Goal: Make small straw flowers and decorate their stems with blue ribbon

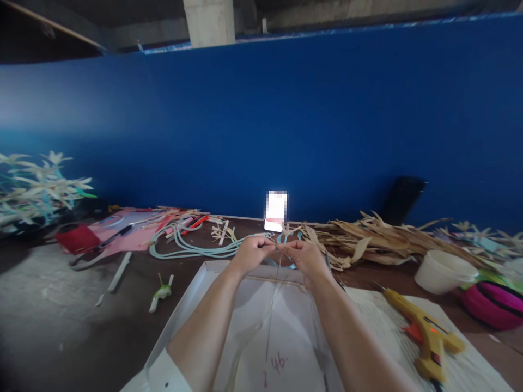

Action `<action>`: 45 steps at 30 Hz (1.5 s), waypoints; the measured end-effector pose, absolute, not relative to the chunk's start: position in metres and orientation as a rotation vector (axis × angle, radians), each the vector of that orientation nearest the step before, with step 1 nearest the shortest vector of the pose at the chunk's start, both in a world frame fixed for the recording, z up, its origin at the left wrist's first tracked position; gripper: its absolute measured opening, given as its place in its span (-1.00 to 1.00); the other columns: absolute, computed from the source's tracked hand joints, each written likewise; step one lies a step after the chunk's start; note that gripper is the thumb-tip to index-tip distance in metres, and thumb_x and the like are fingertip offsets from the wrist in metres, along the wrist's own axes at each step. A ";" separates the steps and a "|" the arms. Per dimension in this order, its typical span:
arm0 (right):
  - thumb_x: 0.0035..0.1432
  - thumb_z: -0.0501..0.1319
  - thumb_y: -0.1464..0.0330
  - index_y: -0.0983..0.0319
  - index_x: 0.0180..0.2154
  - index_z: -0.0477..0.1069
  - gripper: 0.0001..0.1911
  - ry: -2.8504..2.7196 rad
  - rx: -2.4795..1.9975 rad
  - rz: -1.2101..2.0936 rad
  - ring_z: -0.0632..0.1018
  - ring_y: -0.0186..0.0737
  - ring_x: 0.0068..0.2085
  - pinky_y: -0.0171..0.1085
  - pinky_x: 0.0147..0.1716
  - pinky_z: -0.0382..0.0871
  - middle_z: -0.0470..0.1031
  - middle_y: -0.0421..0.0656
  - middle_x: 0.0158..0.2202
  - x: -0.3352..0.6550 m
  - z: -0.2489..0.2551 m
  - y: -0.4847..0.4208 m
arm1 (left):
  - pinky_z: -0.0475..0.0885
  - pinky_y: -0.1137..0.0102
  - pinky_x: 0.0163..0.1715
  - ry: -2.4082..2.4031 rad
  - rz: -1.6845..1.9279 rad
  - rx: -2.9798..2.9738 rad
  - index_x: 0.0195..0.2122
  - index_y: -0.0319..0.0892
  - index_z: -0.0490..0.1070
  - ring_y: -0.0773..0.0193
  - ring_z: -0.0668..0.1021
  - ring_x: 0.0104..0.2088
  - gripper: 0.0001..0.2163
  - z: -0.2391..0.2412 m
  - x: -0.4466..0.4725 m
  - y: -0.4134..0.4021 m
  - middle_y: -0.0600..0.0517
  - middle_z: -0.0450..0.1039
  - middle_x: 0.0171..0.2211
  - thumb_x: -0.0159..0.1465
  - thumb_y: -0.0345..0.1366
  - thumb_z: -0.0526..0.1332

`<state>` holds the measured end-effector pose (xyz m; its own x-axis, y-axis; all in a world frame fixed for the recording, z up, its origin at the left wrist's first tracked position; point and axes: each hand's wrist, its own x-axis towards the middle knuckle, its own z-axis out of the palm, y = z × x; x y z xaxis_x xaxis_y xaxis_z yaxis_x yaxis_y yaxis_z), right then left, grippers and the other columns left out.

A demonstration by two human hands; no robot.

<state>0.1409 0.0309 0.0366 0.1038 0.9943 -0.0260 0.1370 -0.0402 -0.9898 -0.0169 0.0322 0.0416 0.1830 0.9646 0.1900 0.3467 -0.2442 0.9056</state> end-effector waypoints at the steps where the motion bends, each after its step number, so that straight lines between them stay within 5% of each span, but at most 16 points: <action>1: -0.30 0.38 0.19 0.23 -0.60 0.38 -0.72 -1.205 -1.379 1.115 0.15 -0.44 -0.68 -0.34 -0.69 -0.04 0.17 -0.32 -0.75 0.141 0.036 0.031 | 0.34 0.44 -0.38 1.236 1.057 1.720 -0.35 -0.25 0.51 0.31 0.46 -0.42 -0.75 0.042 -0.017 0.032 0.00 0.50 -0.41 0.09 -0.19 0.16; 9: -0.31 0.39 0.15 0.21 -0.61 0.24 -0.61 -1.153 -1.289 1.259 0.18 -0.44 -0.67 -0.36 -0.69 -0.02 0.17 -0.33 -0.72 0.139 0.043 0.026 | 0.35 0.44 -0.41 1.086 0.946 1.522 -0.24 -0.27 0.49 0.34 0.46 -0.47 -0.65 0.048 -0.019 0.025 -0.01 0.47 -0.45 -0.02 -0.17 0.29; 21: -0.21 0.38 0.21 0.21 -0.58 0.14 -0.59 -1.055 -1.197 1.424 0.18 -0.48 -0.63 -0.40 -0.64 0.00 0.20 -0.34 -0.67 0.141 0.040 0.029 | 0.28 0.50 -0.51 1.174 1.009 1.608 -0.36 -0.27 0.51 0.36 0.42 -0.53 -0.69 0.038 -0.009 0.029 0.04 0.43 -0.55 -0.02 -0.13 0.25; 37: -0.10 0.26 0.03 0.25 -0.52 0.31 -0.59 -1.026 -1.136 1.422 0.24 -0.48 -0.59 -0.45 -0.64 0.13 0.26 -0.27 -0.59 0.138 0.038 0.029 | 0.29 0.52 -0.54 1.207 1.076 1.411 -0.51 -0.29 0.45 0.40 0.41 -0.59 -0.84 0.044 -0.004 0.027 0.05 0.40 -0.62 -0.05 -0.28 0.26; 45: -0.21 0.35 0.19 0.26 -0.50 0.38 -0.70 -1.137 -1.231 1.329 0.23 -0.45 -0.63 -0.40 -0.66 0.05 0.24 -0.28 -0.66 0.141 0.034 0.032 | 0.28 0.53 -0.55 1.190 1.065 1.475 -0.45 -0.28 0.45 0.41 0.40 -0.58 -0.79 0.041 -0.008 0.029 0.07 0.39 -0.61 -0.03 -0.21 0.27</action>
<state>0.1411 0.0318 0.0345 -0.0283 0.9944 -0.1022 -0.0530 -0.1036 -0.9932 -0.0083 0.0292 0.0407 0.1544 0.9855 0.0701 0.1789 -0.0977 0.9790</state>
